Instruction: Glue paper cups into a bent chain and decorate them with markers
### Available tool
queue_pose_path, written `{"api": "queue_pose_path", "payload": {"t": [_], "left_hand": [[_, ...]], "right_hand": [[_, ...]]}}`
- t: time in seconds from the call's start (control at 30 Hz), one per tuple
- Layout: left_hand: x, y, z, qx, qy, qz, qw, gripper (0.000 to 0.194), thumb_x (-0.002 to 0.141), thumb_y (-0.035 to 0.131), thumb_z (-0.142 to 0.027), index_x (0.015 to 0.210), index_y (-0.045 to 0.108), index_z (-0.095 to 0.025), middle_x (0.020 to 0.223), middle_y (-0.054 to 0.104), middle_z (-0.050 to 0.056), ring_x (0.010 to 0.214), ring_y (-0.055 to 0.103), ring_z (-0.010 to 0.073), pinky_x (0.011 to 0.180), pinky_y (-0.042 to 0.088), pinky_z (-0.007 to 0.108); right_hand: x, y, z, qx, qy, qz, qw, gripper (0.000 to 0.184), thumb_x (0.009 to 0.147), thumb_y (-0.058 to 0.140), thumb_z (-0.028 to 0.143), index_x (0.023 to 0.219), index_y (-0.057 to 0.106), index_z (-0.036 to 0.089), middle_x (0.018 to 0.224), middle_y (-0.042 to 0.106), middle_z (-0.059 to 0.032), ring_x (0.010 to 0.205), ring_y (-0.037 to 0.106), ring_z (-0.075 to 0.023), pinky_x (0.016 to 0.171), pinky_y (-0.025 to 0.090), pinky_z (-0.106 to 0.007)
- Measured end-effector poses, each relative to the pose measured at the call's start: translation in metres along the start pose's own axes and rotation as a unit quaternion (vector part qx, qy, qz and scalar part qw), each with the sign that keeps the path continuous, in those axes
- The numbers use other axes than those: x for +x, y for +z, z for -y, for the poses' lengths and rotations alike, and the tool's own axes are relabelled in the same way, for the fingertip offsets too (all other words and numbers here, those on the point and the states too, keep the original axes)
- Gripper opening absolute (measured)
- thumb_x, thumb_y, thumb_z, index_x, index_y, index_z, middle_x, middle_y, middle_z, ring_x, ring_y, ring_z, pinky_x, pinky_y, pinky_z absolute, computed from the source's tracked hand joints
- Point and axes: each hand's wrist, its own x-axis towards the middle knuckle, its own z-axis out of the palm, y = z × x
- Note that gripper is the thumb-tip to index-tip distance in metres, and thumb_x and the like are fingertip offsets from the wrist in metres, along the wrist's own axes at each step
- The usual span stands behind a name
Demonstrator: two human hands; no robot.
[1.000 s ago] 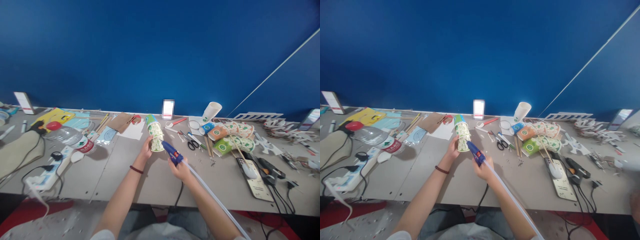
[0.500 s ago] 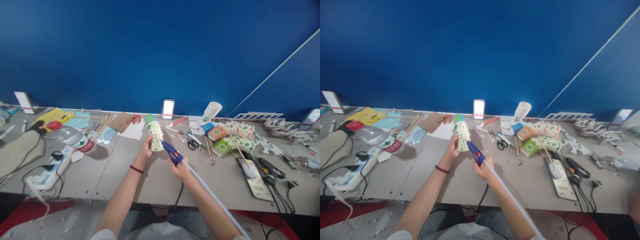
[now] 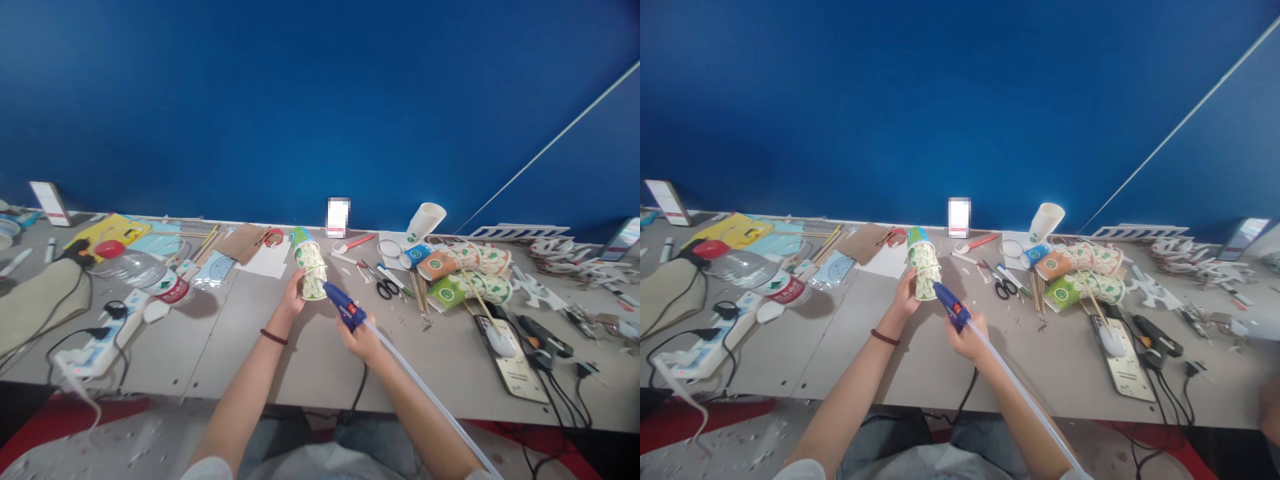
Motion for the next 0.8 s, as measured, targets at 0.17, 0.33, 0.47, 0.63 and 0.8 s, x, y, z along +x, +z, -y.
{"api": "queue_pose_path", "payload": {"t": [0.17,0.33,0.47,0.63,0.8], "left_hand": [[-0.0001,-0.0001,-0.0009,-0.007,0.001,-0.003,1.0,0.037,0.069,0.072,-0.029,0.101,0.066,-0.012,0.094,0.074,0.01,0.106,0.065,0.0297,0.098,0.047,0.042],[-0.0006,0.0009,-0.0021,-0.004,0.007,-0.003,1.0,0.034,0.072,0.07,-0.031,0.101,0.066,-0.013,0.093,0.075,0.008,0.104,0.066,0.0293,0.097,0.048,0.043],[-0.0007,0.002,-0.0026,-0.003,0.007,-0.013,1.0,0.032,0.072,0.069,-0.03,0.1,0.067,-0.013,0.091,0.075,0.009,0.103,0.067,0.0295,0.096,0.048,0.043],[-0.0016,0.0034,-0.004,-0.003,0.011,-0.018,1.0,0.033,0.073,0.067,-0.031,0.102,0.066,-0.014,0.093,0.074,0.009,0.106,0.065,0.0304,0.097,0.048,0.044],[-0.0027,0.0045,-0.0051,0.002,0.009,-0.021,1.0,0.035,0.075,0.065,-0.032,0.105,0.065,-0.014,0.096,0.074,0.01,0.107,0.065,0.0301,0.098,0.047,0.044]], "right_hand": [[0.0001,-0.0001,0.0001,-0.011,-0.001,-0.002,1.0,0.021,0.084,0.047,0.031,0.066,0.053,0.021,0.048,0.05,0.0007,0.042,0.049,-0.0136,0.048,0.037,-0.024],[0.0013,-0.0009,0.0024,-0.011,-0.006,-0.007,1.0,0.02,0.083,0.047,0.03,0.067,0.053,0.021,0.047,0.049,0.0011,0.041,0.05,-0.0141,0.046,0.037,-0.024],[0.0,0.0004,0.0013,-0.011,-0.004,-0.008,1.0,0.019,0.083,0.047,0.03,0.067,0.053,0.021,0.046,0.048,0.0016,0.04,0.05,-0.0141,0.046,0.037,-0.025],[0.0,-0.0011,0.0031,-0.001,-0.002,-0.009,1.0,0.018,0.082,0.047,0.03,0.068,0.052,0.022,0.047,0.05,0.0011,0.041,0.051,-0.0143,0.046,0.037,-0.024],[0.003,-0.0035,0.0072,0.006,-0.008,-0.006,1.0,0.019,0.082,0.046,0.031,0.065,0.049,0.022,0.045,0.046,0.0023,0.039,0.047,-0.0135,0.045,0.036,-0.024]]}}
